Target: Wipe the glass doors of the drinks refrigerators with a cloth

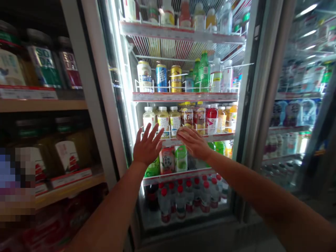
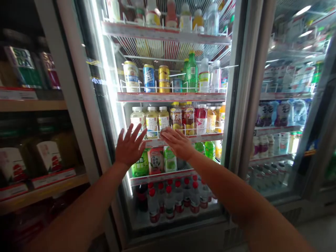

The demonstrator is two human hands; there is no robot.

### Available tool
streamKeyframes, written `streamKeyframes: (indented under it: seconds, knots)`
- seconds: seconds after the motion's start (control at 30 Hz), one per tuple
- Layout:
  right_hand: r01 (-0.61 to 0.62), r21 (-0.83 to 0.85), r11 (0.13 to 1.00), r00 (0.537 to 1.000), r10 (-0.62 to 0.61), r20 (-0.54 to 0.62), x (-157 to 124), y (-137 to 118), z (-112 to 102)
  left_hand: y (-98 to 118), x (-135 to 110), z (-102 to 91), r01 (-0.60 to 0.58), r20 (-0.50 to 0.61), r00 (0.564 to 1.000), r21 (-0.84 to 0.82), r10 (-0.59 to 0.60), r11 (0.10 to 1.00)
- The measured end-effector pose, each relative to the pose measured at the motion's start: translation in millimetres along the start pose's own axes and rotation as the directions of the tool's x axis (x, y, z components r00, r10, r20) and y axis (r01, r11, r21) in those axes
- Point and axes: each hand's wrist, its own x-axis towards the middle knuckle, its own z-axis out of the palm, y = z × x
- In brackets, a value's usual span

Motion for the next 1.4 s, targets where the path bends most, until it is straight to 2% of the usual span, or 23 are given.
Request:
streamKeyframes:
  seconds: [0.13, 0.2, 0.23, 0.3, 0.37, 0.4, 0.43, 0.5, 0.57, 0.63, 0.73, 0.8, 0.83, 0.9, 0.97, 1.03, 1.1, 1.13, 1.2, 1.23, 1.27, 1.33, 1.4]
  knots:
    - [-0.22, 0.005, 0.975, 0.971, 0.22, -0.093, 24.6, 12.5, -1.8, -0.2, -0.1, -0.1, -0.002, -0.002, 1.0, 0.004, 0.002, 1.0]
    - [-0.278, 0.017, 0.96, 0.955, 0.278, -0.104, 28.4, 8.5, 0.7, -0.1, 0.0, -0.8, 0.002, 0.0, 1.0, -0.006, -0.002, 1.0]
    - [-0.256, 0.022, 0.967, 0.963, 0.256, -0.078, 26.9, 4.0, 2.4, -0.1, 0.1, -1.2, 0.004, 0.003, 1.0, -0.014, -0.004, 1.0]
    - [-0.106, 0.037, 0.994, 0.994, 0.106, 0.015, 21.3, -4.9, 4.8, 0.2, 0.2, -2.1, 0.006, 0.01, 1.0, -0.023, -0.006, 1.0]
    - [0.049, 0.047, 0.998, 0.995, -0.053, 0.084, 20.4, -7.3, 4.5, 0.4, 0.3, -2.9, 0.007, 0.015, 1.0, -0.016, -0.007, 1.0]
    - [0.07, 0.039, 0.997, 0.994, -0.073, 0.083, 24.1, -5.0, 3.3, 0.6, 0.4, -3.1, 0.007, 0.015, 1.0, -0.009, -0.007, 1.0]
    - [0.038, 0.023, 0.999, 0.998, -0.039, 0.057, 30.7, -1.0, 1.6, 0.7, 0.4, -3.2, 0.006, 0.015, 1.0, -0.004, -0.006, 1.0]
    - [-0.13, -0.007, 0.992, 0.991, 0.129, -0.044, 49.2, 8.6, -1.5, 0.8, 0.4, -3.2, 0.007, 0.014, 1.0, 0.0, -0.007, 1.0]
    - [-0.287, -0.005, 0.958, 0.949, 0.283, -0.139, 65.6, 13.1, -1.7, 0.9, 0.3, -3.0, 0.009, 0.013, 1.0, -0.001, -0.009, 1.0]
    - [-0.324, 0.007, 0.946, 0.935, 0.322, -0.149, 70.7, 8.2, 1.5, 0.9, 0.1, -2.6, 0.005, 0.008, 1.0, 0.003, -0.005, 1.0]
    - [-0.121, 0.043, 0.992, 0.993, 0.121, -0.002, 57.0, -5.7, 7.2, 0.9, -0.3, -2.3, 0.0, 0.001, 1.0, 0.011, 0.0, 1.0]
    - [0.009, 0.069, 0.998, 0.996, -0.015, 0.092, 45.5, -7.4, 7.0, 0.8, -0.5, -2.3, 0.003, 0.007, 1.0, 0.004, -0.003, 1.0]
    - [0.012, 0.068, 0.998, 0.995, -0.019, 0.103, 42.0, -4.8, 5.4, 0.8, -0.6, -2.3, 0.004, 0.01, 1.0, 0.001, -0.004, 1.0]
    - [-0.104, 0.037, 0.994, 0.994, 0.103, 0.033, 39.1, 3.5, 1.1, 0.7, -0.5, -2.4, 0.003, 0.015, 1.0, -0.003, -0.003, 1.0]
    - [-0.267, 0.014, 0.964, 0.959, 0.267, -0.09, 36.4, 7.1, -0.8, 0.7, -0.3, -2.3, 0.003, 0.013, 1.0, -0.002, -0.003, 1.0]
    - [-0.333, 0.002, 0.943, 0.934, 0.33, -0.139, 26.5, -1.4, 2.3, 0.7, -0.4, -2.2, 0.006, 0.016, 1.0, -0.009, -0.006, 1.0]
    - [-0.219, -0.009, 0.976, 0.973, 0.218, -0.071, 8.4, -19.3, 9.6, 0.7, -0.6, -2.2, 0.012, 0.022, 1.0, -0.02, -0.012, 1.0]
    - [-0.083, -0.004, 0.997, 0.996, 0.083, -0.017, -1.4, -28.4, 13.6, 0.7, -0.8, -2.2, 0.014, 0.025, 1.0, -0.025, -0.014, 1.0]
    - [0.219, 0.044, 0.975, 0.973, -0.222, 0.068, -15.2, -39.3, 19.2, 0.6, -1.0, -2.3, 0.014, 0.03, 0.999, -0.027, -0.013, 1.0]
    - [0.308, 0.069, 0.949, 0.945, -0.313, 0.093, -17.0, -39.6, 19.9, 0.6, -1.1, -2.2, 0.012, 0.029, 1.0, -0.023, -0.011, 1.0]
    - [0.335, 0.082, 0.938, 0.933, -0.343, 0.107, -15.1, -36.7, 19.3, 0.5, -1.1, -2.2, 0.009, 0.027, 1.0, -0.016, -0.008, 1.0]
    - [0.216, 0.062, 0.974, 0.97, -0.222, 0.096, -3.0, -26.0, 14.9, 0.6, -1.0, -2.1, 0.006, 0.021, 1.0, 0.001, -0.006, 1.0]
    - [-0.008, 0.012, 1.0, 0.999, 0.008, 0.036, 10.2, -19.3, 10.9, 0.8, -0.8, -2.0, 0.003, 0.018, 1.0, 0.012, -0.003, 1.0]
